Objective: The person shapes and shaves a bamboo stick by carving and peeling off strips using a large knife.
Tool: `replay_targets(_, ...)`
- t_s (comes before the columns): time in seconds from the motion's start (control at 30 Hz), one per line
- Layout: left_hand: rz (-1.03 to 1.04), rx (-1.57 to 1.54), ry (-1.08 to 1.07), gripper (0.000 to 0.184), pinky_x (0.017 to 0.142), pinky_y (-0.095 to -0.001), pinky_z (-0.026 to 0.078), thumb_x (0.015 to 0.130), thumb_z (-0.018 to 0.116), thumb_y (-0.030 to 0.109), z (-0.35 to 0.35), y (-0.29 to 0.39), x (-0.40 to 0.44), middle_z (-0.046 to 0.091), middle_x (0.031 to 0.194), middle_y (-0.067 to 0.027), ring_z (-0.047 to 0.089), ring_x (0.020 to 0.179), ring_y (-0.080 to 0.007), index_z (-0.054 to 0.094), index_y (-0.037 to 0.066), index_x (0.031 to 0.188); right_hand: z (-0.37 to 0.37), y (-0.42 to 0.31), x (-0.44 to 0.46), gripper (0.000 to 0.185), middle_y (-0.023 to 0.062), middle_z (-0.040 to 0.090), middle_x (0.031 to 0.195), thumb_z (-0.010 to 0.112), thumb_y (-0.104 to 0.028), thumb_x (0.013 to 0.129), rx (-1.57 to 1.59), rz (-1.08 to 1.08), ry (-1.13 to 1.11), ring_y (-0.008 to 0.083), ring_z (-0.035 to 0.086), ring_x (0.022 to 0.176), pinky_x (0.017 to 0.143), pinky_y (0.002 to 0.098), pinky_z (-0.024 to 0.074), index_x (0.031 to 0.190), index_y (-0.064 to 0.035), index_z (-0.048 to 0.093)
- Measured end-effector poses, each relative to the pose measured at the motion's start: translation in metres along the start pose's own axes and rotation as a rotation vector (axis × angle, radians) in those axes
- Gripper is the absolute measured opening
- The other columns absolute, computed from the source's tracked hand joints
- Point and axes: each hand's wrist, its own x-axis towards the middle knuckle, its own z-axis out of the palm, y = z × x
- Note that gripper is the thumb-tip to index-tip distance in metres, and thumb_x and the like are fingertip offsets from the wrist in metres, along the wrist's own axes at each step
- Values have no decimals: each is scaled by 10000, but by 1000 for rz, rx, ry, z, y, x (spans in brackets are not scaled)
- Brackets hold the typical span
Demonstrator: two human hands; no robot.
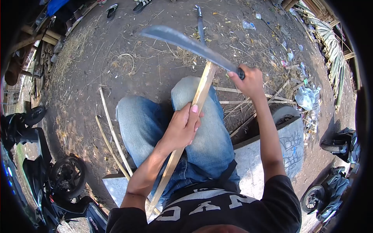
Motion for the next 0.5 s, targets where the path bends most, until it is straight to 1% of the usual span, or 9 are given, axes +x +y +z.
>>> replay_targets(0.07,-16,-40,-15,490,355,-234,361,1116,285,385,3,-5,-9,443,619,11,429,375,-56,533,-27,1022,2,60,31,770,158,531,516,532,-731,908,-66,543,91,269,597,479,513,396,469,734,10,646)
replay_targets(0.1,-20,-45,-11,485,355,-232,357,1116,289,386,5,-7,-9,438,619,14,424,378,-53,533,-21,1016,2,78,24,770,158,531,516,532,-731,908,-62,540,106,269,597,479,513,396,469,734,10,646)
replay_targets(0.17,-60,-86,22,469,355,-230,354,1115,299,383,2,-4,-6,433,619,19,408,378,-50,533,-10,1011,7,97,10,771,116,488,500,464,-707,959,304,815,184,204,535,445,465,358,420,689,3,594)
replay_targets(0.23,-65,-123,14,464,356,-230,355,1116,299,378,0,-3,-4,437,619,16,410,379,-50,534,-9,1014,0,47,-19,746,36,483,489,373,-679,1007,838,852,250,150,459,392,412,323,358,650,-46,545)
replay_targets(0.3,-72,-132,-7,459,357,-230,356,1117,299,372,0,-4,0,442,620,14,413,379,-51,535,-8,1016,-7,0,-38,721,24,448,480,355,-658,1020,1043,852,299,142,409,391,418,294,337,637,-64,490)
replay_targets(0.33,-58,-134,-22,457,358,-229,359,1118,298,367,1,-4,1,447,618,11,416,379,-52,535,-10,1016,-9,-12,-49,721,24,448,480,355,-658,1020,1047,870,300,142,409,391,418,294,337,637,-64,490)
replay_targets(0.4,-62,-114,-55,456,360,-229,362,1119,296,362,1,-4,0,451,617,7,419,379,-54,536,-12,1016,-12,-34,-69,682,27,426,486,494,-603,1001,839,593,127,144,418,434,447,288,324,650,-19,535)
replay_targets(0.47,-38,-107,-56,457,358,-229,363,1119,297,355,5,-4,1,460,614,0,428,376,-58,537,-22,1025,-15,-54,-73,641,48,444,487,598,-588,944,537,316,89,161,450,431,447,308,360,669,-11,561)
replay_targets(0.5,-44,-107,-63,457,358,-229,363,1119,297,355,6,-4,2,460,614,0,428,376,-58,537,-22,1025,-23,-66,-71,642,79,488,491,680,-623,860,456,272,36,213,519,420,456,344,414,672,-15,595)
